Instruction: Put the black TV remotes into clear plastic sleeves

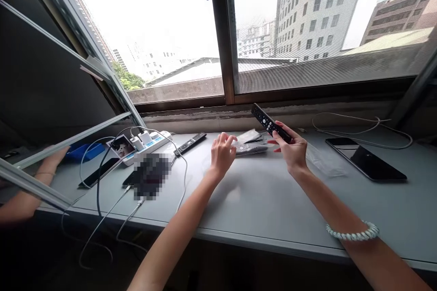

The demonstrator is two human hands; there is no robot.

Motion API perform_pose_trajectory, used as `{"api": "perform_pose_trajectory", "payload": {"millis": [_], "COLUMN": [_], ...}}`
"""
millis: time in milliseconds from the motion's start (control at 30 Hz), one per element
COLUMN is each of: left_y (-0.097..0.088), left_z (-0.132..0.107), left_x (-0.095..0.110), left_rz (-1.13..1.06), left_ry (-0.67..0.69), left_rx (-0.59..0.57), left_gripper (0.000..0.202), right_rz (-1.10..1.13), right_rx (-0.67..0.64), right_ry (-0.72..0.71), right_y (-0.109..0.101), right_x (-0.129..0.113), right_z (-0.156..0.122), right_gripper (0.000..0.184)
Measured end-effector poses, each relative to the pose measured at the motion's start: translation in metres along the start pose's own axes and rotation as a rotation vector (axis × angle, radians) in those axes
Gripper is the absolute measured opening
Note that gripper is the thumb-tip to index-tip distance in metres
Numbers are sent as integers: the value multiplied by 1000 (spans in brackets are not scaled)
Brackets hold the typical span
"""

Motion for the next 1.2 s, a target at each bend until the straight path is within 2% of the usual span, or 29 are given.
{"api": "perform_pose_trajectory", "payload": {"millis": [100,200,333,400,500,633,800,933,1100,1200], "left_y": [8,18,22,23,23,24,29,28,16,15], "left_z": [1,2,3,3,2,-1,-5,-4,2,3], "left_x": [-3,-4,-3,-1,2,4,11,17,10,7], "left_rz": [13,-9,-62,-92,-118,-102,-42,3,8,3], "left_ry": [-26,-28,7,43,62,77,153,222,167,147], "left_rx": [-55,-132,-178,-201,-205,-192,-218,-238,-156,-143], "left_gripper": [18,17,28,30,30,27,27,14,23,22], "right_rz": [-75,-221,-584,-791,-984,-1050,-1053,-1071,-1085,-1084], "right_rx": [-35,-75,-104,-149,-215,-184,-124,-144,-159,-142], "right_ry": [-57,-167,-544,-725,-853,-917,-930,-960,-989,-996], "right_y": [4,7,14,21,28,25,14,12,12,12], "right_x": [0,-4,-27,-35,-37,-37,-38,-39,-38,-39], "right_z": [1,-1,-16,-25,-33,-33,-27,-24,-24,-26], "right_gripper": [52,43,24,28,42,49,50,47,44,46]}}
Point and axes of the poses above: each hand's wrist, its own z-axis towards the middle knuckle, its own y-axis out of the palm, x = y × z, the point moved 7 cm from there along z, towards the middle knuckle, and after that the axes turned 9 degrees about -x, right-handed, at the moved point
